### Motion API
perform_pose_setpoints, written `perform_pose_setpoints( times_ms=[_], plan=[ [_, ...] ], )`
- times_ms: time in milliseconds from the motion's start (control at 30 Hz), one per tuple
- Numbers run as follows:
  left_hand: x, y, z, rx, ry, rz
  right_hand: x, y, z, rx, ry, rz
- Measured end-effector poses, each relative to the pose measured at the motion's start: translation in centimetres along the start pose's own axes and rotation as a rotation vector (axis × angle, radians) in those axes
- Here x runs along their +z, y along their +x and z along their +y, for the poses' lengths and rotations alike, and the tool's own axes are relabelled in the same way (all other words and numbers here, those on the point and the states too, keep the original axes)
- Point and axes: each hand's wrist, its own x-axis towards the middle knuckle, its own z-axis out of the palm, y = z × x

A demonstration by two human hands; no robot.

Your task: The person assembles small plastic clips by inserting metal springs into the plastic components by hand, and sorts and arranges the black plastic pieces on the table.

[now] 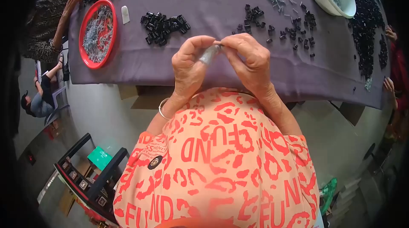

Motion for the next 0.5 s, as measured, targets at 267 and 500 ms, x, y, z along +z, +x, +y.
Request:
perform_pose_setpoints(
  times_ms=[267,500],
  plan=[
    [-0.1,3.2,-2.4,0.618,0.703,0.046,-0.1,1.5,1.9,-0.160,-0.336,-0.080],
    [-0.8,2.4,-1.1,0.507,0.893,0.026,-0.3,2.7,1.8,-0.153,-0.519,-0.286]
  ],
)
